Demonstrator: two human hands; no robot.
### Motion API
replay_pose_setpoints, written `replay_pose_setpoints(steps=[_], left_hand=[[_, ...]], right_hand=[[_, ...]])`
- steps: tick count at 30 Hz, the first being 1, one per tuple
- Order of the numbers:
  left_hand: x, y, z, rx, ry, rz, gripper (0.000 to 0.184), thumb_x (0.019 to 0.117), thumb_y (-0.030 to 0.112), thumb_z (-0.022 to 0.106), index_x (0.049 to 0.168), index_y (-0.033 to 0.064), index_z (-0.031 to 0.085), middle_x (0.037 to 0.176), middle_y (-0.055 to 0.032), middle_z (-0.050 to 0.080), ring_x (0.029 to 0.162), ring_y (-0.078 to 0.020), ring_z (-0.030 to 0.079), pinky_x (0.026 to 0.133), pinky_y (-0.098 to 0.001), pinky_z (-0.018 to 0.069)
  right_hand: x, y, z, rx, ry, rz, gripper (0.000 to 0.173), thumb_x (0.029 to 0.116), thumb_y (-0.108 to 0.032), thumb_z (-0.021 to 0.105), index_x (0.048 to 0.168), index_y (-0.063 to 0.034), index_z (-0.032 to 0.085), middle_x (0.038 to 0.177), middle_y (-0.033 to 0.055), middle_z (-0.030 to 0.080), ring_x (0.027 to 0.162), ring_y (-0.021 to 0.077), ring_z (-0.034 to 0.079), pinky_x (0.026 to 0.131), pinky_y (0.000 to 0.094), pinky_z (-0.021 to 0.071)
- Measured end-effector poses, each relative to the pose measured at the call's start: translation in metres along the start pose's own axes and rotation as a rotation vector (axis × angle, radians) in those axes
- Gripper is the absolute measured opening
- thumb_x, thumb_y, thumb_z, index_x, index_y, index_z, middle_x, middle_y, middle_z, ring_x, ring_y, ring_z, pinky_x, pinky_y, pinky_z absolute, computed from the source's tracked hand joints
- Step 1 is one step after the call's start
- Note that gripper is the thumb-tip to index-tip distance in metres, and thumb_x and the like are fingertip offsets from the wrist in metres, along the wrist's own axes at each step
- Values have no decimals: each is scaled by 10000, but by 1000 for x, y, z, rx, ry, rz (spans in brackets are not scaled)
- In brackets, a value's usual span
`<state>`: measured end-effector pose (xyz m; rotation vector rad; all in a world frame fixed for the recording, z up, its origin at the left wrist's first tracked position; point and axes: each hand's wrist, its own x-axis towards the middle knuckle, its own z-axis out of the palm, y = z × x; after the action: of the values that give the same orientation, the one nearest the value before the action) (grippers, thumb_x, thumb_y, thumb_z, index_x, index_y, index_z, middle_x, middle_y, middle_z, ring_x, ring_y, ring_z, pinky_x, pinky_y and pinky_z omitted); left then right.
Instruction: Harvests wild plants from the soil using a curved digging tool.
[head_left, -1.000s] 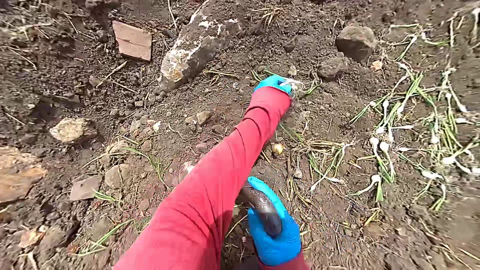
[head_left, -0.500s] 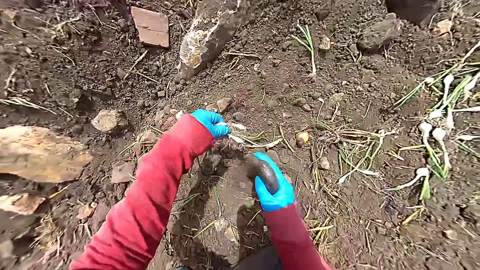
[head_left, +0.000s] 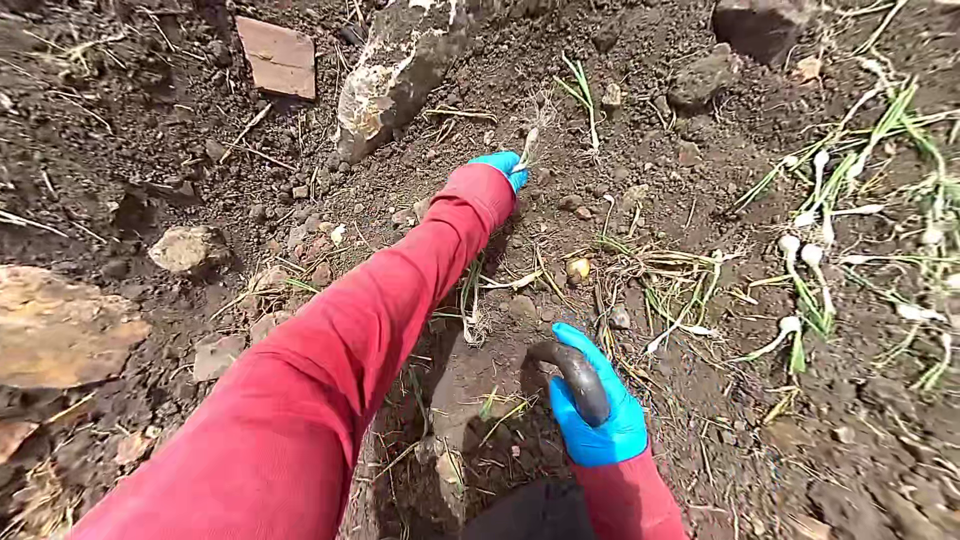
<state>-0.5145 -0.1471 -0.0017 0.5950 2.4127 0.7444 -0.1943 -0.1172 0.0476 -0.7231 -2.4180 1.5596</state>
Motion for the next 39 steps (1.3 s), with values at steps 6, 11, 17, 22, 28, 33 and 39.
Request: replay_pose_setpoints(steps=[6, 11, 17, 22, 28, 33, 39], left_hand=[[-74, -12, -27, 218, -266, 58, 275, 1066, 200, 544, 1267, 60, 670, 1223, -177, 696, 1136, -354, 674, 981, -596, 514], [-145, -71, 33, 527, -556, 370, 560, 898, -2, 679, 1427, 169, 613, 1508, -97, 545, 1072, -369, 703, 805, -620, 587], [-31, 71, -7, 296, -281, 427, 434, 1063, 154, 550, 1497, 167, 544, 1467, -159, 578, 1333, -351, 582, 1072, -591, 472], [-158, -61, 11, -146, -424, -89, 278, 1037, 196, 620, 1298, 148, 702, 1158, -62, 744, 1066, -163, 699, 982, -419, 553], [-178, -40, -39, 41, -388, -305, 170, 1025, 221, 645, 1129, 122, 736, 1023, -68, 753, 964, -203, 706, 881, -484, 556], [-180, -62, 84, 368, -565, 184, 191, 971, 137, 642, 1130, 104, 743, 1297, -149, 638, 1133, -363, 658, 864, -592, 578], [-173, -76, 27, 166, -104, -1, 363, 1035, 180, 583, 1388, 163, 664, 1214, -163, 720, 1127, -342, 703, 945, -568, 563]], right_hand=[[17, -8, -7, 121, -63, 61, 590, 847, -41, 655, 1421, -168, 605, 1265, 7, 705, 1040, 95, 699, 885, 331, 605], [19, -11, -9, 224, -9, 186, 585, 820, -61, 667, 1400, -106, 606, 1140, 13, 727, 899, 53, 683, 777, 268, 583], [13, 0, -2, 282, 18, 87, 625, 813, -48, 674, 1429, -77, 572, 1290, 30, 684, 945, 50, 691, 785, 242, 595], [53, -99, -35, 345, 68, -128, 525, 792, -31, 672, 1315, -15, 622, 1022, 9, 724, 759, 41, 660, 631, 215, 572], [28, -22, 54, 291, 18, 146, 581, 854, 0, 652, 1417, -134, 605, 1254, 7, 701, 979, 72, 692, 806, 312, 599], [20, -74, 1, 324, 63, 42, 423, 868, -114, 669, 1289, -76, 656, 993, -35, 738, 625, 42, 620, 511, 232, 537], [48, -44, 15, 17, -1, -14, 606, 800, -70, 679, 1396, -163, 624, 1150, -7, 728, 914, 42, 684, 767, 282, 583]])
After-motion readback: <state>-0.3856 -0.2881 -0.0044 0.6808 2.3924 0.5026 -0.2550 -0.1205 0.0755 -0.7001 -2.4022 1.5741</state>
